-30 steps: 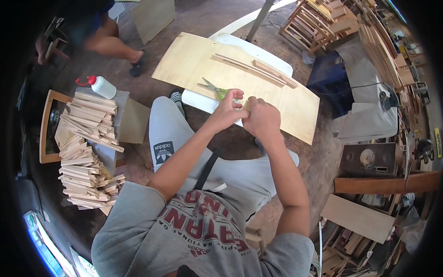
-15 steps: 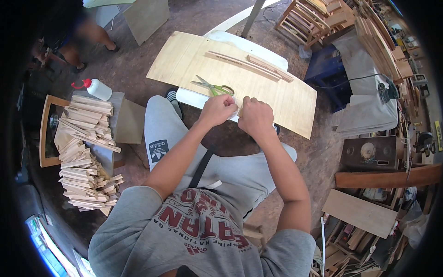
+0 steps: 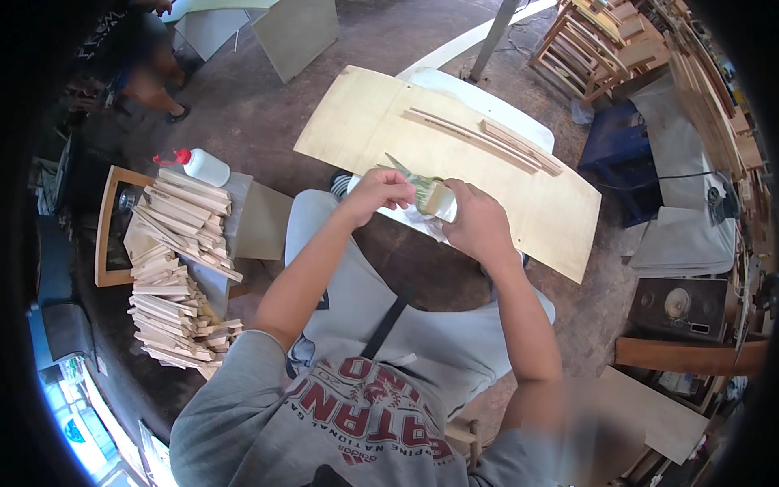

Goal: Using a drill, tape, and glue to assemble or prepare wooden components in a workshop.

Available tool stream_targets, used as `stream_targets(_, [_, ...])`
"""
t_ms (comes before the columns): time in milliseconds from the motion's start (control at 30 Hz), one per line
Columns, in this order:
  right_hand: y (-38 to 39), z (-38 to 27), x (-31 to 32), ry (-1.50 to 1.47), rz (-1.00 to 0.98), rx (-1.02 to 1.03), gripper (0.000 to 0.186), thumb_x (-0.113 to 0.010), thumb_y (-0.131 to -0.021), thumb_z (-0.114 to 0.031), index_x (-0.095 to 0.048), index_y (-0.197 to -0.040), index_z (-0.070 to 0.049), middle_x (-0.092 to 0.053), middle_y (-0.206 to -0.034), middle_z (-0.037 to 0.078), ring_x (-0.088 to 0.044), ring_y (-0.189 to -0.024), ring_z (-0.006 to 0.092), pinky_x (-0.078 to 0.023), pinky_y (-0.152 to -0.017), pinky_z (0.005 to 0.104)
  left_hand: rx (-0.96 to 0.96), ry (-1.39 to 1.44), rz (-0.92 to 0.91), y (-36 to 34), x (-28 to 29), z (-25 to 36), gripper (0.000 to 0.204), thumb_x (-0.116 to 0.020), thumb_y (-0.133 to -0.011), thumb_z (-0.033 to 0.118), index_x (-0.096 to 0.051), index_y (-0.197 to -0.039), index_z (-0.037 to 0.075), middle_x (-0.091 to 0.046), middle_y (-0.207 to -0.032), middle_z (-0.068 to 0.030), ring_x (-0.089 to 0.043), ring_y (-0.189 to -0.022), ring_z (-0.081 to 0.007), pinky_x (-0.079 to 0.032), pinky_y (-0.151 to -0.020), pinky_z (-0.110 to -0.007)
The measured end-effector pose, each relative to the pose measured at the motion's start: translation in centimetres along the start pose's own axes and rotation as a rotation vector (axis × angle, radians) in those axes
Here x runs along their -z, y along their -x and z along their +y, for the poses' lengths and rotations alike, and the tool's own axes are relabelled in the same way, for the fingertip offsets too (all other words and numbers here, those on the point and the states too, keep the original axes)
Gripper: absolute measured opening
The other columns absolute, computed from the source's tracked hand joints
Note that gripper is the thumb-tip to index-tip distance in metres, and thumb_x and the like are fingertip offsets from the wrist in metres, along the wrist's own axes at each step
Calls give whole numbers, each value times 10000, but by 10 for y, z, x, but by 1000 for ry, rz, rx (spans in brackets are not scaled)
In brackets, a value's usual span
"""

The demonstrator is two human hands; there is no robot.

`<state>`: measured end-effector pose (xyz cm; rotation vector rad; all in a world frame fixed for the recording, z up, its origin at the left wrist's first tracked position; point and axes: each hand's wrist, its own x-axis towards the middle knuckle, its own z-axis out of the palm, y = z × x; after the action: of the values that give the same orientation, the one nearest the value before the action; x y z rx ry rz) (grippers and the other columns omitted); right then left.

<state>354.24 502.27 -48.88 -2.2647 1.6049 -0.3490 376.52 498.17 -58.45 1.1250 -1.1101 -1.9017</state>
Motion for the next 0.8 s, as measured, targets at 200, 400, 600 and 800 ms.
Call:
stream_targets(200, [-58, 17, -14, -309, 54, -137, 471, -792, -756, -119, -609, -1181, -34, -689, -1035, 211, -696, -935, 354, -547, -834, 384, -8, -81, 256, -24, 97, 47, 141, -747, -882, 173, -681, -854, 52, -705, -803, -51, -640, -688, -90, -484, -610, -222])
stream_targets(400, [-57, 135, -57, -699, 405, -153, 445, -726, -761, 66, -588, -1171, -39, -682, -1049, 66, -660, -975, 166, -550, -813, 321, 169, -183, 311, -49, 198, 58, 122, -747, -886, 165, -677, -841, 74, -703, -800, -32, -634, -673, -61, -482, -597, -194])
stream_targets(600, [-24, 197, -93, -996, 727, -397, 420, -605, -846, 59, -557, -1253, -30, -653, -1126, 94, -689, -951, 199, -625, -733, 335, 180, -221, 219, -98, 211, 30, 122, -732, -894, 213, -692, -903, 97, -677, -804, 14, -621, -694, -42, -508, -636, -181])
stream_targets(800, [-17, 210, -82, -1198, 854, -731, 322, -523, -988, -49, -603, -1294, -115, -665, -1120, 64, -689, -923, 183, -612, -633, 338, 302, -264, 253, -116, 232, 22, 73, -691, -928, 182, -684, -914, 110, -701, -808, 15, -646, -690, -17, -497, -567, -146])
